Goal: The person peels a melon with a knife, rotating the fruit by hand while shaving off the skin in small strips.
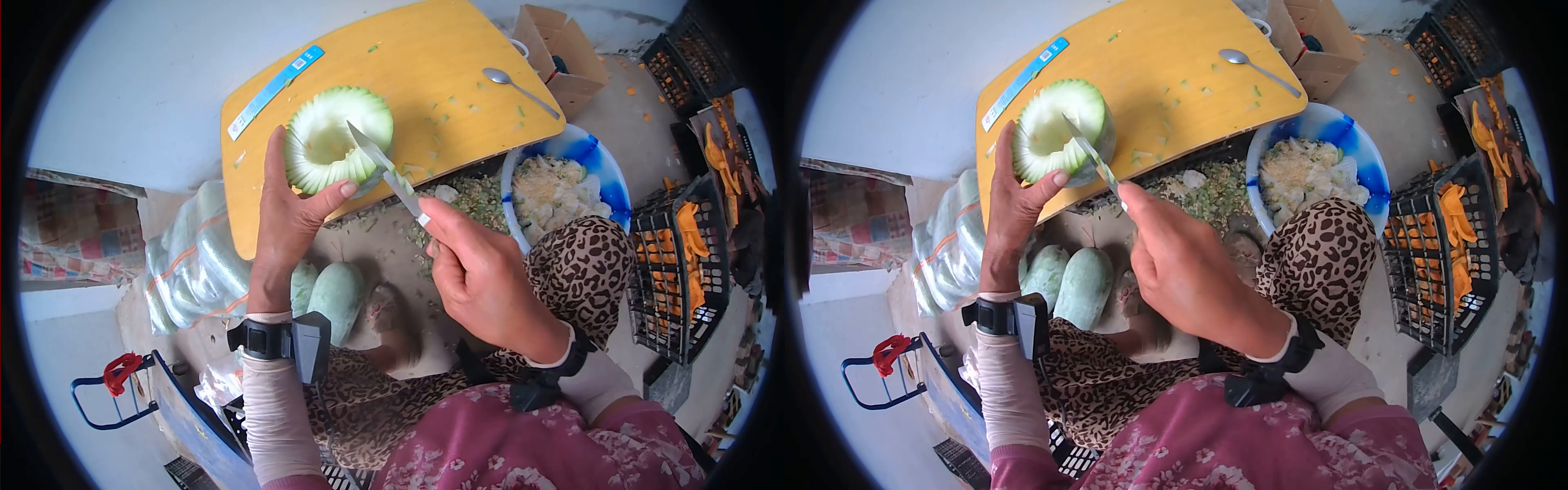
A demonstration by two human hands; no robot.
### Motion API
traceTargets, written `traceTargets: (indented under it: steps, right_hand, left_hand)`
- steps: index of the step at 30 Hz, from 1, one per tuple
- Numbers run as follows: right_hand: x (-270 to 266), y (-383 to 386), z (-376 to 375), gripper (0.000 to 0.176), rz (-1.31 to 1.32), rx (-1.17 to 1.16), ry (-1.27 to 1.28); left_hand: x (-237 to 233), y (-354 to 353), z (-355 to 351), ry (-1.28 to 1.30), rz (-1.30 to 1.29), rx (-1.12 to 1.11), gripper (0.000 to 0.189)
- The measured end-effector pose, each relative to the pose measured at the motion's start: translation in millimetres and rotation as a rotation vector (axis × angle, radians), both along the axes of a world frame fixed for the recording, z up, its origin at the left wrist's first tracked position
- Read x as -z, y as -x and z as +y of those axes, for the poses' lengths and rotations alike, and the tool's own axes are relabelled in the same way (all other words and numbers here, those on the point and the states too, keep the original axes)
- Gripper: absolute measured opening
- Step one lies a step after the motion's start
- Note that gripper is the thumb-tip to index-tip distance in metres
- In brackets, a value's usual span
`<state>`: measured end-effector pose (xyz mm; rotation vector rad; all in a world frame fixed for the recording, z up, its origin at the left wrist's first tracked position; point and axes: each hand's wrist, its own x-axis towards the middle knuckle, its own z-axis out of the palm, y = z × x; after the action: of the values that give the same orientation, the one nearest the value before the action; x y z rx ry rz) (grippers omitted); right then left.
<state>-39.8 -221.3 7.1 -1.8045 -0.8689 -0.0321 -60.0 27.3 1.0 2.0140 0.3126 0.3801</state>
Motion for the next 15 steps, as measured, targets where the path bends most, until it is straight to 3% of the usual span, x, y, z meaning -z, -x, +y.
traceTargets:
  steps: [15]
  right_hand:
    - [8,-1,4,0.042,0.049,-0.066,-0.095]
  left_hand:
    - [-2,-1,-1,-0.040,-0.003,-0.009,0.117]
